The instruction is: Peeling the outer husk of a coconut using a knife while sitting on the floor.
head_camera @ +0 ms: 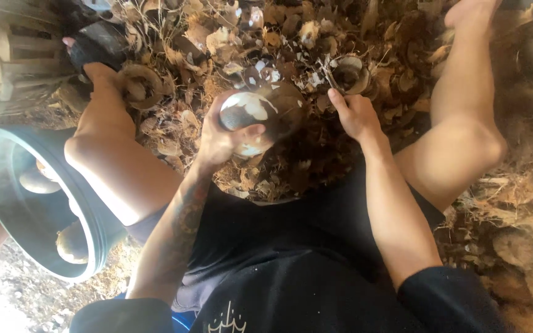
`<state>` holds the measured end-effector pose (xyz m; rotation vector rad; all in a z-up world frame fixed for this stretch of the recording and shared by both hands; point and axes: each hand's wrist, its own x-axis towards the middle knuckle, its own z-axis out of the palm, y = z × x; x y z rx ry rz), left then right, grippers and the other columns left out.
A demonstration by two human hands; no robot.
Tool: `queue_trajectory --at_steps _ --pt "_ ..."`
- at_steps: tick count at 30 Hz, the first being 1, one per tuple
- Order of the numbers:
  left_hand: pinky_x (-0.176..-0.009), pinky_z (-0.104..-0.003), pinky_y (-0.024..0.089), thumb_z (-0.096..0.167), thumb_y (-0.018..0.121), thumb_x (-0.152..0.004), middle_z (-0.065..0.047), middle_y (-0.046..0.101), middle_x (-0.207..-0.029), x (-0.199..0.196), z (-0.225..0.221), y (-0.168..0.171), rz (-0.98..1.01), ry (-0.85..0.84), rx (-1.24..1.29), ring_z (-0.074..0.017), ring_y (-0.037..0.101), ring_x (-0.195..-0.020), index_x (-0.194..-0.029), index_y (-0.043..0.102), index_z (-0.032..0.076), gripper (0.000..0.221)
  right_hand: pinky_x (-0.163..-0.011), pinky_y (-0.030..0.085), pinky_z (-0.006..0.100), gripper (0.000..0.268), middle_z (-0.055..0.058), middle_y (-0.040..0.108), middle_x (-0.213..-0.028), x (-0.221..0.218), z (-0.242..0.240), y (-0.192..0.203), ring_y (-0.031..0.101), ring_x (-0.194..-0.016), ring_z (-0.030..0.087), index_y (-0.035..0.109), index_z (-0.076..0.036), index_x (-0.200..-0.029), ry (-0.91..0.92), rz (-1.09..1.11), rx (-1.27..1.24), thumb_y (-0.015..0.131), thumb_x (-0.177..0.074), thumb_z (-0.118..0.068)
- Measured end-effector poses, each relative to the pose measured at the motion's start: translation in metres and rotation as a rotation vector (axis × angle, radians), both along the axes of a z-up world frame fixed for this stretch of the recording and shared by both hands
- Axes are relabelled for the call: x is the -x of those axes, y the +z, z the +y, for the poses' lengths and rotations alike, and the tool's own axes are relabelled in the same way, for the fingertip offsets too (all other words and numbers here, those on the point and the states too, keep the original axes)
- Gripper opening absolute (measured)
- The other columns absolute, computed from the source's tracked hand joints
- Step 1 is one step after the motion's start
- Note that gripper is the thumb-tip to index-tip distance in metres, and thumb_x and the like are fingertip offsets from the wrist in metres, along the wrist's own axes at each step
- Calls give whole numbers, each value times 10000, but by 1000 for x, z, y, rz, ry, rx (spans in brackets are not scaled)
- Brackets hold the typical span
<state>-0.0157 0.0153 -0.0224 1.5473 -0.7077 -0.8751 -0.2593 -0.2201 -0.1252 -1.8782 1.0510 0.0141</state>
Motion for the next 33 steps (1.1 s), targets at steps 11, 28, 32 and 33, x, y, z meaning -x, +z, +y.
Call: queue_trajectory --at_steps 11,28,32,33 --pt "-982 -768 517 238 1064 -609 -349 605 -1205 -12 -8 22 -446 -183 -44 -589 633 -1143 -1409 502 -38 1016 -529 494 401 732 80 524 -493 -57 78 47 597 -496 304 531 -170 -657 269 -208 38 370 -1033 -776" --pt "-891 -705 602 273 1048 -640 -346 623 -1123 -11 -18 31 -335 -133 -34 -593 688 -1066 -1379 521 -34 958 -489 518 363 707 77 593 -577 -74 79 55 685 -604 282 640 -131 -691 411 -329 392 627 -802 -829" --pt "-933 -711 576 268 1048 -627 -362 604 -1153 -9 -17 32 -300 -118 -83 -590 681 -1097 -1400 540 -16 967 -558 499 397 701 101 576 -589 -64 71 40 658 -611 310 618 -134 -715 416 -384 428 644 -764 -832" --pt "-945 -720 566 274 1039 -627 -368 598 -1159 -9 -18 32 -287 -116 -89 -590 677 -1106 -1401 545 -11 961 -578 497 397 691 96 573 -589 -61 69 36 652 -613 306 614 -138 -718 409 -392 420 657 -747 -827"
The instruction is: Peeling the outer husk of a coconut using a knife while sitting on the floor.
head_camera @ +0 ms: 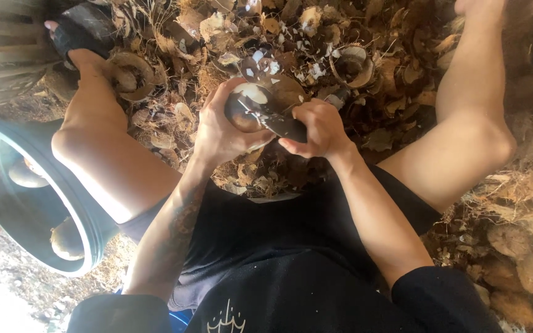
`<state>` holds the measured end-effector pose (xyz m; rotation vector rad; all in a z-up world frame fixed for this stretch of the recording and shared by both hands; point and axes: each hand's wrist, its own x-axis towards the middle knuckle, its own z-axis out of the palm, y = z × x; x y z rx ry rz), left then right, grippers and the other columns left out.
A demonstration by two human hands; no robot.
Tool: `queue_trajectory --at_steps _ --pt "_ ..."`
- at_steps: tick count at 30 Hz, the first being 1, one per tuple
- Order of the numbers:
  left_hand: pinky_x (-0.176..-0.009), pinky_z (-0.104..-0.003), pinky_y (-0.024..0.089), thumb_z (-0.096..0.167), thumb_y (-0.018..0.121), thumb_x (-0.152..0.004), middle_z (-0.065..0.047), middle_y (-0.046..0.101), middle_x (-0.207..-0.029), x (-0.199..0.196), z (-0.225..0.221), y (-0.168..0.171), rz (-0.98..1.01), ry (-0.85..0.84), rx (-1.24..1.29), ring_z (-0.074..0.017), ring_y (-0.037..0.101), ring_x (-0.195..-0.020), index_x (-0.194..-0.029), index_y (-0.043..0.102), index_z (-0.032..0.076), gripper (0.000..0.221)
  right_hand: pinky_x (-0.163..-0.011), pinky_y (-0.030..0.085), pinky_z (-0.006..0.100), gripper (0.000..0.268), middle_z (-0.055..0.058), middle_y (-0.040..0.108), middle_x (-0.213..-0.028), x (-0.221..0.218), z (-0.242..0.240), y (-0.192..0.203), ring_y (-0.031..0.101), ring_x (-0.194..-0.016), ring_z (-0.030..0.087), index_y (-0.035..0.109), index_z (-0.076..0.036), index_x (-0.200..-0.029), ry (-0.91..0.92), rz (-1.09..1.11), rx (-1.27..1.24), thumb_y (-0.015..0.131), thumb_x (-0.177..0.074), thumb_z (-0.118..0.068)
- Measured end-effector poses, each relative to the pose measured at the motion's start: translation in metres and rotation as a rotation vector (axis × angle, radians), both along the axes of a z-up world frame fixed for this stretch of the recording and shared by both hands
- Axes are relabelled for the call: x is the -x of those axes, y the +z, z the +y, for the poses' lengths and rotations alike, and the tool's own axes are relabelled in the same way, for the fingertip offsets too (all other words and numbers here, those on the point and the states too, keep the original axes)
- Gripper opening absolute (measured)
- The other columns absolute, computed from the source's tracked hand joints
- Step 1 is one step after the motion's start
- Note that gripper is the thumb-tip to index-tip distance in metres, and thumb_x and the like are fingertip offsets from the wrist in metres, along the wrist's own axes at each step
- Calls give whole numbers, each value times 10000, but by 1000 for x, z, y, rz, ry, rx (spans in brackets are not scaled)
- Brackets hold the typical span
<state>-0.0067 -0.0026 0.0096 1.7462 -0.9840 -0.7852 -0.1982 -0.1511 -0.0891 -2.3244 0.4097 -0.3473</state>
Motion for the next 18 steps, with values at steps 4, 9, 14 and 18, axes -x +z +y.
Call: queue_trajectory --at_steps 4,9,14,18 --pt "-968 -723 552 202 1058 -624 -374 599 -1162 -4 6 -16 -15 -13 73 -598 674 -1102 -1391 543 -23 951 -597 545 370 635 107 672 -621 30 -22 -27 684 -624 278 664 -171 -711 -83 96 -232 601 -900 -774" --pt "-1098 -668 440 415 1073 -600 -288 600 -1276 -8 21 -20 -108 -20 -89 -485 523 -1288 -1451 547 37 1070 -698 438 477 905 161 488 -538 67 -68 -39 599 -627 378 499 -91 -582 -374 485 -396 435 -1079 -845" --pt "-1005 -735 509 357 1096 -563 -388 572 -1249 -10 15 -10 -109 19 -230 -579 624 -1196 -1462 543 92 1088 -936 495 616 1008 403 687 -982 35 -29 -6 664 -1097 553 693 136 -1082 -245 500 -361 445 -997 -837" --pt "-974 -726 535 290 1072 -589 -399 582 -1211 -12 11 -5 -64 32 -153 -595 655 -1152 -1424 569 100 993 -728 541 572 784 329 662 -801 6 13 19 693 -873 534 639 45 -1045 -108 323 -305 540 -954 -728"
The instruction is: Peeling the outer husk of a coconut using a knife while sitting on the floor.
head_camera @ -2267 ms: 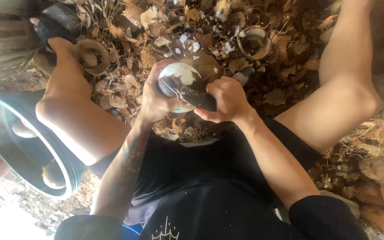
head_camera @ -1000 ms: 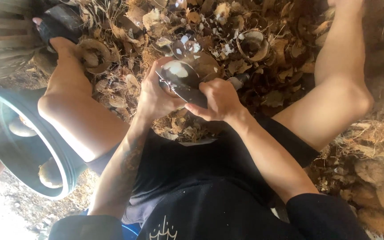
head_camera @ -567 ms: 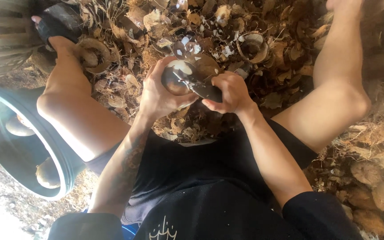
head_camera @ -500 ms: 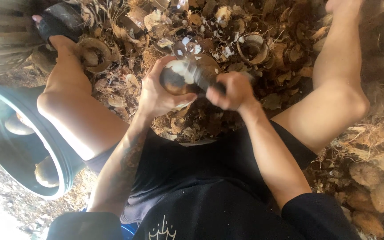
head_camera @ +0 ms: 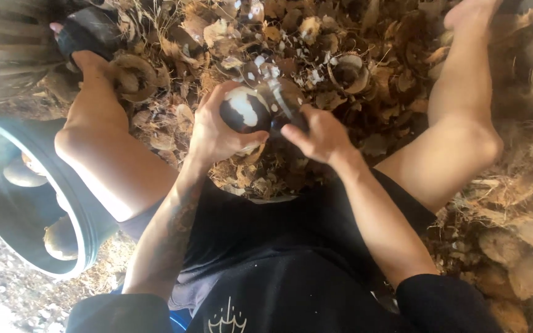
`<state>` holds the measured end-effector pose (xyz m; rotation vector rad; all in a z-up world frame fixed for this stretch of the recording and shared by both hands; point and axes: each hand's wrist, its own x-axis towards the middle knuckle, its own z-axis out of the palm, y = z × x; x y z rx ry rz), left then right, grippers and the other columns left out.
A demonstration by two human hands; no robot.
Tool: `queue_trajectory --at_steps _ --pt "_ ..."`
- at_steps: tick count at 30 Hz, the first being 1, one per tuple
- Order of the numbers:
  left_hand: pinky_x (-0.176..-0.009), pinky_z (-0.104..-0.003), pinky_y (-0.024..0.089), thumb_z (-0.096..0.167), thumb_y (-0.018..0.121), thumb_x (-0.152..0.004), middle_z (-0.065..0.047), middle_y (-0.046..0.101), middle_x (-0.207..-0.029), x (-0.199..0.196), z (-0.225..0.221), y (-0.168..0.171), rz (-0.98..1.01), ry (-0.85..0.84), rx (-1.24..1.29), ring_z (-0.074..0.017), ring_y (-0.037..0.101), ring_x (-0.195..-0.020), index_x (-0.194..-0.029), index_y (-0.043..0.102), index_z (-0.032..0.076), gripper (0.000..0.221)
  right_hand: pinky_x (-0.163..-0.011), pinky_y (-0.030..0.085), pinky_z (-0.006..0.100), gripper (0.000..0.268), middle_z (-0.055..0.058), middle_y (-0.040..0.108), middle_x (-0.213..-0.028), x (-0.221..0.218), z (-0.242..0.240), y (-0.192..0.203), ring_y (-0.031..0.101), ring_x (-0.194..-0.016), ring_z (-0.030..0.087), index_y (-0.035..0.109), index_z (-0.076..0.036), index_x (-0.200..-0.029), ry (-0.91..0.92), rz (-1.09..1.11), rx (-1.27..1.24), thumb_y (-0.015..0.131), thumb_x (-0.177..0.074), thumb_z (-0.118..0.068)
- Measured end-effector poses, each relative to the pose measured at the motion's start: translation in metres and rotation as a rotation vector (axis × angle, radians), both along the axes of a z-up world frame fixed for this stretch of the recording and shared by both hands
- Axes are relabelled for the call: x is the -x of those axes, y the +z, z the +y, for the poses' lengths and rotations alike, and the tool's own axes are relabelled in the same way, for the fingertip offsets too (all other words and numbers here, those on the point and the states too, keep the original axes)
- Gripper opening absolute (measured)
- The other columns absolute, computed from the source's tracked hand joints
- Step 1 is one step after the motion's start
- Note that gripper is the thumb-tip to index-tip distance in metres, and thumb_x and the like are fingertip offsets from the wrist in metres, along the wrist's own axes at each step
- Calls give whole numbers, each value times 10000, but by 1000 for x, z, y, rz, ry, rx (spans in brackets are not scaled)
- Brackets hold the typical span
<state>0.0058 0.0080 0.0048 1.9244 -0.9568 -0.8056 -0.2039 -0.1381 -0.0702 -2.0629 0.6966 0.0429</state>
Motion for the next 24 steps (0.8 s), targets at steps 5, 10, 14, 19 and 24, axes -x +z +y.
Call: queue_trajectory --at_steps 5,10,14,19,24 --pt "-919 -719 580 284 1025 -627 -338 631 -1149 7 -2 -16 157 -3 334 -546 667 -1108 -1376 558 -20 934 -613 521 441 736 173 543 -658 -12 19 51 636 -647 372 610 -59 -898 109 -238 221 526 -922 -789" --pt "-867 -664 624 248 1030 -612 -267 671 -1129 6 -4 -18 107 -48 373 -483 689 -1090 -1376 560 -5 932 -622 509 449 750 140 506 -597 -16 9 59 599 -587 350 566 -75 -757 240 -317 465 552 -918 -806" --pt "-884 -670 618 270 1003 -636 -311 657 -1122 7 -8 -14 105 -57 414 -521 681 -1098 -1377 561 -22 911 -603 508 433 773 142 471 -556 -14 -1 50 594 -538 347 534 -81 -693 314 -434 536 550 -910 -823" --pt "-875 -681 626 347 998 -629 -346 642 -1119 8 -12 -17 94 -76 405 -571 672 -1087 -1368 569 -13 927 -590 497 436 774 131 478 -559 -12 -9 41 593 -537 329 535 -91 -678 334 -457 556 601 -871 -838" --pt "-901 -691 619 380 1013 -636 -381 627 -1153 7 -16 -14 96 -93 392 -588 662 -1122 -1389 557 -15 965 -605 497 405 773 105 534 -567 -16 -25 32 609 -551 284 568 -119 -674 332 -479 621 569 -836 -874"
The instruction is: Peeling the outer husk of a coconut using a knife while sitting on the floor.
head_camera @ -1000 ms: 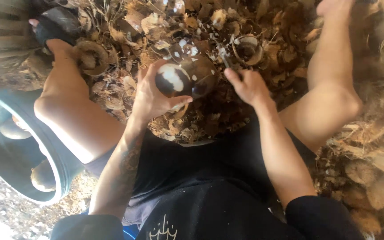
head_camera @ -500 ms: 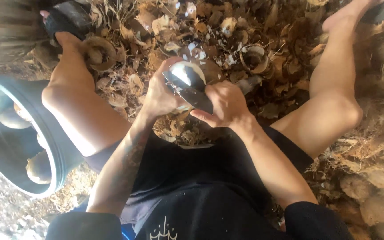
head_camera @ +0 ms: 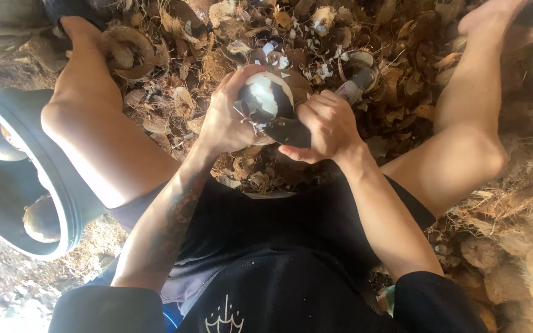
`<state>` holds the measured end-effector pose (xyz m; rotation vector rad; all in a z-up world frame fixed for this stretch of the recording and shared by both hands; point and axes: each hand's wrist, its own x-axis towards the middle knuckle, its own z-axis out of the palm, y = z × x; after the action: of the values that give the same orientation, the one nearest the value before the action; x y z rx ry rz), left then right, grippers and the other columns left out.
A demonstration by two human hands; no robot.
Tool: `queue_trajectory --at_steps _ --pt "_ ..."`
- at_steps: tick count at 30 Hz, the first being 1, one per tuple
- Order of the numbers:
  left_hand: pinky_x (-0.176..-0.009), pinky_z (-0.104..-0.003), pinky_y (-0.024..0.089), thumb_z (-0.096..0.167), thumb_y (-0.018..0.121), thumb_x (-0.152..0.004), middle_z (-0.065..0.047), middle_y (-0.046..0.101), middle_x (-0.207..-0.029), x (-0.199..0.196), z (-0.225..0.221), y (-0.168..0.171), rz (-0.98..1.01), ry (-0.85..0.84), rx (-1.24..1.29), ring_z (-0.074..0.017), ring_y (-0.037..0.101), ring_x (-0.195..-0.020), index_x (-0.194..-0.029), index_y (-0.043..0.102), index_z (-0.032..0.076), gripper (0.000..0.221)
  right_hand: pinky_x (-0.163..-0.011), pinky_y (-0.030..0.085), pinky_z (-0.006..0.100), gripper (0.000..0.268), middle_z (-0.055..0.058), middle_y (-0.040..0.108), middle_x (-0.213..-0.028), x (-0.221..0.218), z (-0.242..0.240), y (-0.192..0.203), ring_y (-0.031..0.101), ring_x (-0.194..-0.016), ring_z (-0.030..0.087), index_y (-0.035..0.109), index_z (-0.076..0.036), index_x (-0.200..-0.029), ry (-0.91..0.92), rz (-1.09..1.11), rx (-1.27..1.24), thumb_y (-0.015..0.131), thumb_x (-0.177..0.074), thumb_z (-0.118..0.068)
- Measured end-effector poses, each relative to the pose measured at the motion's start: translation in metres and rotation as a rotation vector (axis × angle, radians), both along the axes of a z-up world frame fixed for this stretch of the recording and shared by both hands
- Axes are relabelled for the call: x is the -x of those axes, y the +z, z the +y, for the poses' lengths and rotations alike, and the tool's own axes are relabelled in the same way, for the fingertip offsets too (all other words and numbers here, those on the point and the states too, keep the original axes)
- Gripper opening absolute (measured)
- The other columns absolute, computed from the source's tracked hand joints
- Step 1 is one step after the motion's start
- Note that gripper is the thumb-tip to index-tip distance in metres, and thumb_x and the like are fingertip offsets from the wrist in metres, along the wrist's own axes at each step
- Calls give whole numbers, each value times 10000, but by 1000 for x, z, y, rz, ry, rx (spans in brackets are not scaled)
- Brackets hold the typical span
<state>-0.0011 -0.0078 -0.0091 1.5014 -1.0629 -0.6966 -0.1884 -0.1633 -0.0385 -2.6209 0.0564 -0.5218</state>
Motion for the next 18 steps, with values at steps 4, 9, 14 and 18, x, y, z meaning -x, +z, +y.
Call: queue_trajectory --at_steps 4,9,14,18 --pt "-916 -720 592 311 1003 -630 -375 629 -1166 -1 2 5 -25 -7 -37 -592 655 -1119 -1367 568 -30 921 -617 528 372 712 89 630 -580 6 -12 -24 649 -559 269 631 -147 -693 -38 40 -96 572 -850 -840" --pt "-981 -749 523 298 1078 -529 -345 628 -1226 -4 10 5 -58 -73 -113 -577 622 -1194 -1379 597 32 1013 -611 468 448 578 124 567 -570 40 -72 -108 667 -642 372 638 -103 -797 -251 242 -479 536 -1067 -604" --pt "-1046 -761 454 412 1065 -584 -316 642 -1246 -10 10 15 -67 -89 -163 -557 592 -1238 -1375 607 30 991 -621 473 482 521 193 579 -627 46 -47 -89 674 -701 415 611 -89 -814 -266 253 -500 551 -1041 -554" --pt "-950 -705 568 344 1050 -620 -299 690 -1171 -7 9 7 -37 -57 -121 -520 679 -1127 -1365 593 -1 940 -596 515 428 549 133 580 -582 12 3 -23 658 -613 365 598 -134 -720 -108 117 -401 608 -938 -638"
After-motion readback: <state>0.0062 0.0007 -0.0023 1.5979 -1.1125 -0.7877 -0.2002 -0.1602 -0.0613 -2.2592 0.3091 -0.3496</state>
